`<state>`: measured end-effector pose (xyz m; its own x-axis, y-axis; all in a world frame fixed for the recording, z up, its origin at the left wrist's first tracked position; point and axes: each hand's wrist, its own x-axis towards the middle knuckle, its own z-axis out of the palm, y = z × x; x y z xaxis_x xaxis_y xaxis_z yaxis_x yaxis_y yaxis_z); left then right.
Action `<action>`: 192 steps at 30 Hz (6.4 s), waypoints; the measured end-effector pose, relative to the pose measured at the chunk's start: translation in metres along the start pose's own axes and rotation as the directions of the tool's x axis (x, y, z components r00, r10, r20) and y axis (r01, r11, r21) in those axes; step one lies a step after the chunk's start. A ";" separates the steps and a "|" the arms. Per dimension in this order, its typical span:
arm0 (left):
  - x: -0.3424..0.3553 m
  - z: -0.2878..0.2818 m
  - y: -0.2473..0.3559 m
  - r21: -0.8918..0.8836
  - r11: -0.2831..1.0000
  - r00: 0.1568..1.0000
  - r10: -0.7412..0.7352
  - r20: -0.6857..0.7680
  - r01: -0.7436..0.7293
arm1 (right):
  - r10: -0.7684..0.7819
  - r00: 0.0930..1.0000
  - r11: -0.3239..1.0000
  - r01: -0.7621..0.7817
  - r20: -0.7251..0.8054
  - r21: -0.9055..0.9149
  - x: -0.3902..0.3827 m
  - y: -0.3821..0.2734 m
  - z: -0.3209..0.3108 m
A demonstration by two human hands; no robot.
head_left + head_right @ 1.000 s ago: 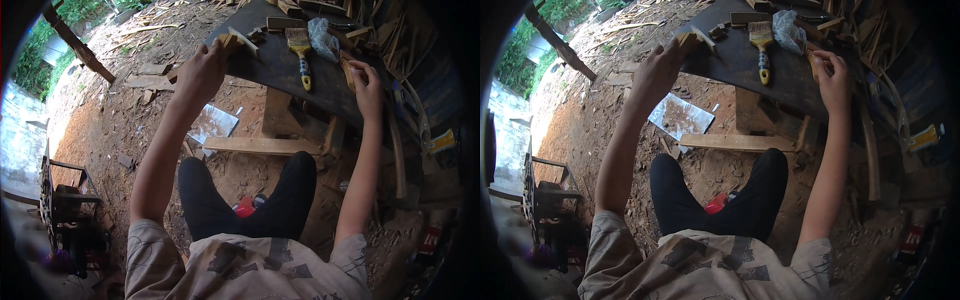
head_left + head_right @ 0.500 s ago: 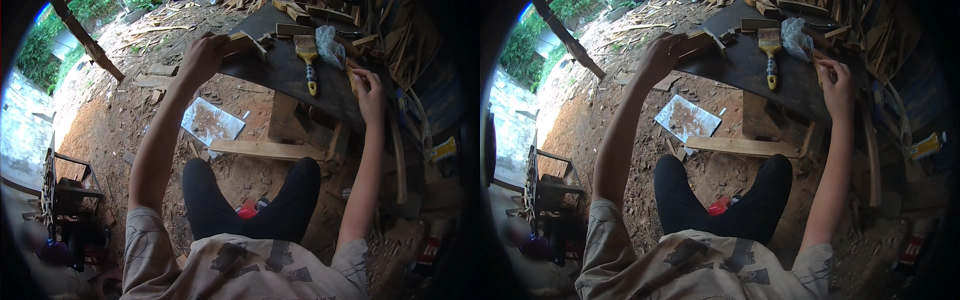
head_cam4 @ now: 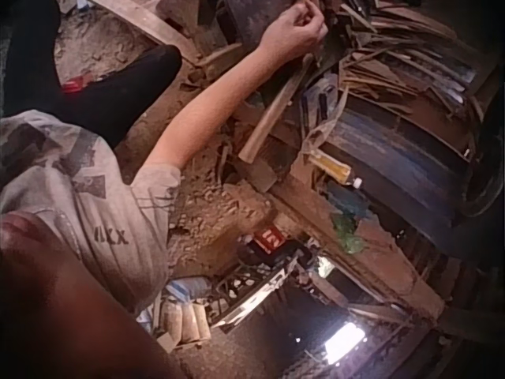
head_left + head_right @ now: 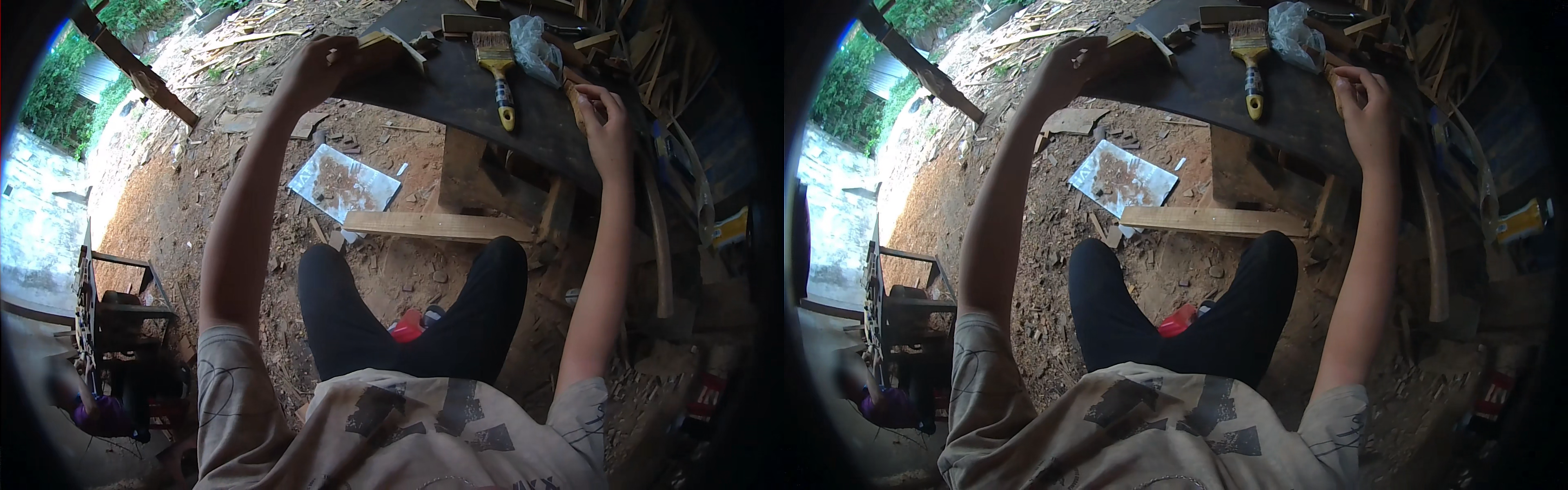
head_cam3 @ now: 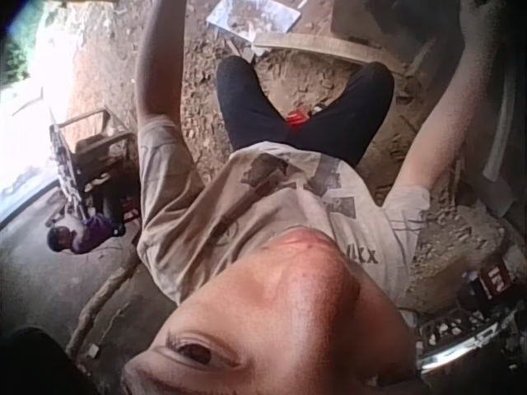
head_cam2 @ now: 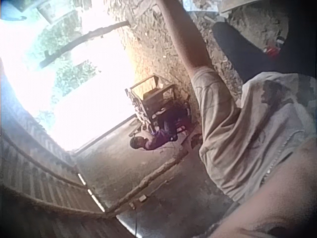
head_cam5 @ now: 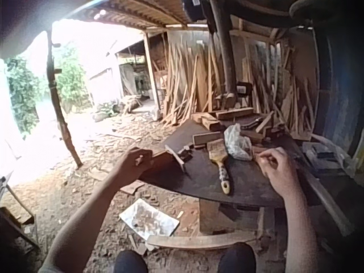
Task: Assembling small wooden pieces using a hammer and brush.
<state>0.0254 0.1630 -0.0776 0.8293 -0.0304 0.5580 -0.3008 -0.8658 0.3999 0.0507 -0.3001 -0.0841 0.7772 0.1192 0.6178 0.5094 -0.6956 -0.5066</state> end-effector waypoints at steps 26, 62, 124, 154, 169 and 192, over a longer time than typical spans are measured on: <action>-0.010 0.023 -0.007 -0.069 0.976 0.979 -0.203 0.030 0.205 | -0.286 0.955 0.958 0.282 -0.081 -0.058 0.005 -0.042 0.000; -0.011 0.027 -0.015 -0.078 0.991 0.994 -0.107 -0.017 0.106 | -0.310 0.945 0.946 0.318 -0.103 0.065 0.050 -0.144 -0.040; -0.009 0.026 -0.017 0.005 0.992 0.991 -0.130 0.007 0.130 | -0.066 0.985 0.666 0.165 -0.162 0.727 0.079 -0.150 0.055; -0.018 0.011 0.016 -0.028 0.985 0.985 -0.171 -0.018 0.170 | -0.613 0.779 0.788 0.592 0.134 0.166 0.038 -0.154 0.062; -0.019 0.013 0.018 -0.008 0.986 0.977 -0.168 -0.129 0.169 | -0.499 0.803 0.856 0.515 0.327 0.044 0.065 -0.139 0.037; -0.016 0.012 0.039 0.094 0.969 0.965 -0.210 -0.160 0.226 | -0.196 0.980 0.854 0.153 -0.035 -0.498 0.293 0.034 -0.009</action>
<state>0.0060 0.1237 -0.0801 0.7877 0.2320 0.5707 -0.0595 -0.8933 0.4454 0.2920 -0.2955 0.0851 0.6490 0.2282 0.7258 0.3699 -0.9283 -0.0388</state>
